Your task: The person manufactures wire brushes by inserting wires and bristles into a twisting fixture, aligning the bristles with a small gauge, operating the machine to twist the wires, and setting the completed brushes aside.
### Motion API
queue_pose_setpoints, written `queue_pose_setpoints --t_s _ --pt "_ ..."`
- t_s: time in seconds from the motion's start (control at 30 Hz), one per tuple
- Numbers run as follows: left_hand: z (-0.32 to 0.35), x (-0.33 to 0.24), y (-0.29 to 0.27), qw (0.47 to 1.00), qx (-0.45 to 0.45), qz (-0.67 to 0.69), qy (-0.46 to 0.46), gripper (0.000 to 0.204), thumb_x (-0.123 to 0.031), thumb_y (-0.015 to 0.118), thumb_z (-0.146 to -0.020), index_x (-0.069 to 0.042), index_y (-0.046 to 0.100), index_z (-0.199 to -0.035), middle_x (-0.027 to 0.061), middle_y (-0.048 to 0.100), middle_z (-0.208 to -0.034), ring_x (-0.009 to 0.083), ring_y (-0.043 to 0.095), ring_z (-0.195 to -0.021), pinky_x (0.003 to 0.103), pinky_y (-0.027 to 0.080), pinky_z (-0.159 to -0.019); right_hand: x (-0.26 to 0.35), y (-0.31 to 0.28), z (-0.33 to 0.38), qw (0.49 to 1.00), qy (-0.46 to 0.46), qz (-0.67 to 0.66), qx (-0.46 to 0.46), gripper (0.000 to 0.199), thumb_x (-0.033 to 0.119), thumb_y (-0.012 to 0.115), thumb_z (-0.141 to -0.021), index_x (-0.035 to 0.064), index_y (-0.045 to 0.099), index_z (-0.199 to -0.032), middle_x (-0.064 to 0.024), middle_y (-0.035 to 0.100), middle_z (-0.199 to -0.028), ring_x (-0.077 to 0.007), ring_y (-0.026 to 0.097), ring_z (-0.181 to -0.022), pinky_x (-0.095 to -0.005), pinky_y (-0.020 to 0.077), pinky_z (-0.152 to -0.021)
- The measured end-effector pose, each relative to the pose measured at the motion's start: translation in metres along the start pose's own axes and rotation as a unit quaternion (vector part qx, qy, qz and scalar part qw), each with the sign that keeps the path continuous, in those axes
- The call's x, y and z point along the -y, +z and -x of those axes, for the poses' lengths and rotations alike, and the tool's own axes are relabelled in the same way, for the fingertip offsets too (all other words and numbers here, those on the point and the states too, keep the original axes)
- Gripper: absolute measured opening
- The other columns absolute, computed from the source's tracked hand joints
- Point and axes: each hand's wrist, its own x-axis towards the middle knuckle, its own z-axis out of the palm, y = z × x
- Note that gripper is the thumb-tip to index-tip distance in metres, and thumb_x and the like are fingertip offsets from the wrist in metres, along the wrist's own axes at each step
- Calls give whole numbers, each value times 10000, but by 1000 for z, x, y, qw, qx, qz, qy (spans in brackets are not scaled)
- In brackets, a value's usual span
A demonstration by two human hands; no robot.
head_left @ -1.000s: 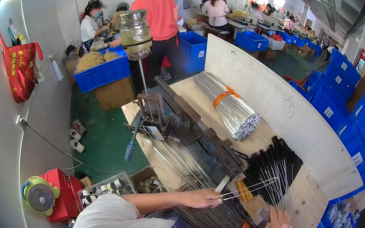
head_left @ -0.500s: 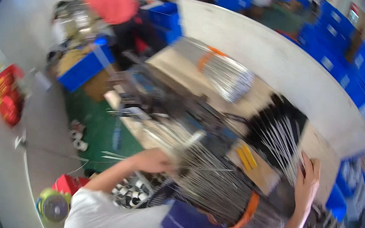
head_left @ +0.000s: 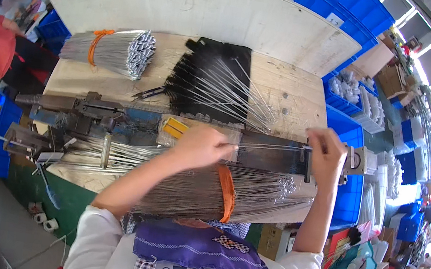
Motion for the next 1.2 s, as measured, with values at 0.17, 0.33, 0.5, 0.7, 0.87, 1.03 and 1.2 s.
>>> queue_pose_setpoints --t_s 0.17,0.33,0.5,0.7,0.87,1.03,1.2 --pt "37 16 -30 970 -213 -72 89 164 -250 677 -842 -92 722 -838 92 669 -752 298 632 -678 414 492 -617 59 87 -1 931 -334 36 144 208 12 673 -678 49 637 -880 -76 605 -777 -236 616 -754 -341 531 -656" --pt "89 47 -75 810 -482 -300 146 165 -45 682 -744 -74 685 -907 72 651 -896 287 610 -847 395 495 -769 110 140 -27 906 -360 -103 199 266 29 685 -714 25 661 -979 -84 617 -821 -262 608 -757 -350 531 -676" --pt "154 58 2 697 -365 587 -189 427 -384 408 -1034 -36 646 -965 32 536 -577 121 504 -516 266 427 -506 143 216 -27 880 -343 -195 263 189 97 679 -796 -11 667 -951 -128 663 -872 -323 648 -808 -373 535 -733" --pt "171 81 -61 255 -104 960 46 531 -510 402 -1001 -32 631 -1022 -8 434 -533 80 407 -398 231 291 -344 137 234 -32 877 -298 -205 317 192 216 654 -852 27 680 -864 -133 670 -810 -328 653 -802 -407 532 -719" --pt "148 69 -3 770 -306 539 -153 203 -189 598 -936 -57 559 -1085 38 543 -652 146 521 -501 281 425 -466 147 239 -32 870 -299 -215 327 194 206 657 -845 17 688 -878 -139 678 -832 -334 654 -807 -408 528 -723" --pt "153 90 -3 877 -308 331 -165 260 -115 642 -905 -29 526 -1121 -9 540 -748 70 495 -647 244 416 -554 154 221 -30 902 -303 -162 262 165 143 683 -809 17 691 -916 -130 637 -827 -320 646 -769 -387 529 -675" --pt "237 157 -4 644 -431 525 -352 417 -445 537 -966 -47 661 -972 -6 497 -559 71 431 -428 227 312 -394 135 170 38 898 -371 -76 222 247 130 734 -760 71 656 -986 -97 568 -929 -280 630 -755 -390 544 -595"
